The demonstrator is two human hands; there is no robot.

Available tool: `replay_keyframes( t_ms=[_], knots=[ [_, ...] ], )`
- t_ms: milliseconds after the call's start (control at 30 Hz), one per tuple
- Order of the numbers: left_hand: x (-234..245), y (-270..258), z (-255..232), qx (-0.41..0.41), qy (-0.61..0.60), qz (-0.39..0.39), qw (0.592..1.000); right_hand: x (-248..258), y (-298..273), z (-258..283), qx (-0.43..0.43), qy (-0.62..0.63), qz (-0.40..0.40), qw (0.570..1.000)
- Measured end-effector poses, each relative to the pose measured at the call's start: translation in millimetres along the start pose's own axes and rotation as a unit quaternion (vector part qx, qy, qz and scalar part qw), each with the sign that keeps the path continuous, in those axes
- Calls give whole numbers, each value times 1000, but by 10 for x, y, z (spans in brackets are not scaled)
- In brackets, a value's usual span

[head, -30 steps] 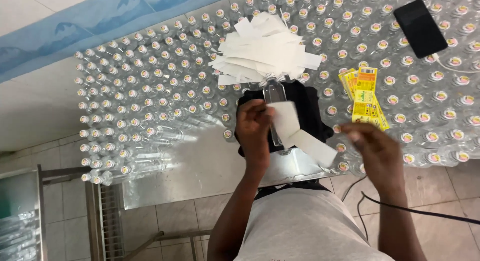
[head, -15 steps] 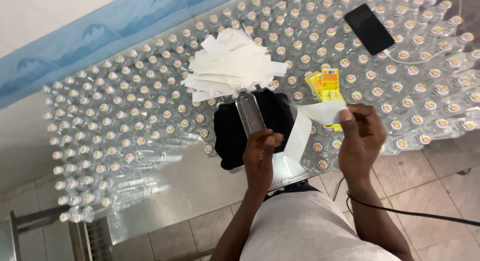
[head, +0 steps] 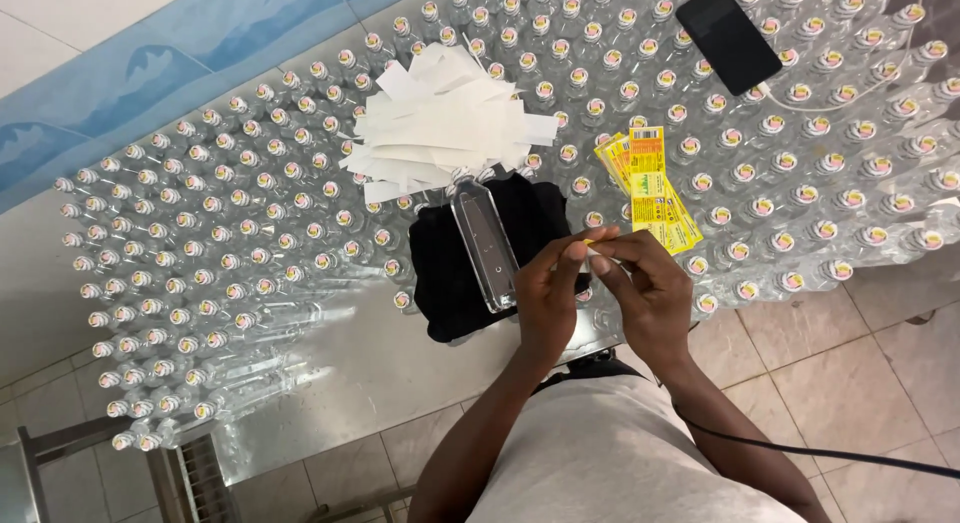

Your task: Manually applying adhesive labels to plastic water bottles on a production line.

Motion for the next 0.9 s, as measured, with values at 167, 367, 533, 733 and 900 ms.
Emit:
replay_keyframes(
  t_ms=[167,367,533,733,900],
  knots=[
    [94,289,235,80,17,-39,996,165,95,-465,-135,78,-36,987],
    [1133,1699,964,-12,-17,-260,965,458,206,-545,-142,293,-152,933],
    [2025,2345,1112,-22,127,-372,919,683,149,-559,-132,347,-193,908],
    [2451,2113,1411,-54,291,-334,895,484,16,-485,-122,269,-188,937],
    [1108,350,109,-111,88,-151,978,70,-183,-573,-20,173,-140,975]
  ],
)
Point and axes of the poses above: each hand's wrist, its own y-axis towards the middle knuckle, its own x-axis out of the back of the hand, z = x × y, the point moved 1 cm from there along y, towards the middle knuckle, and after that the axes turned 5 degrees about -x, right-handed, at the moved point
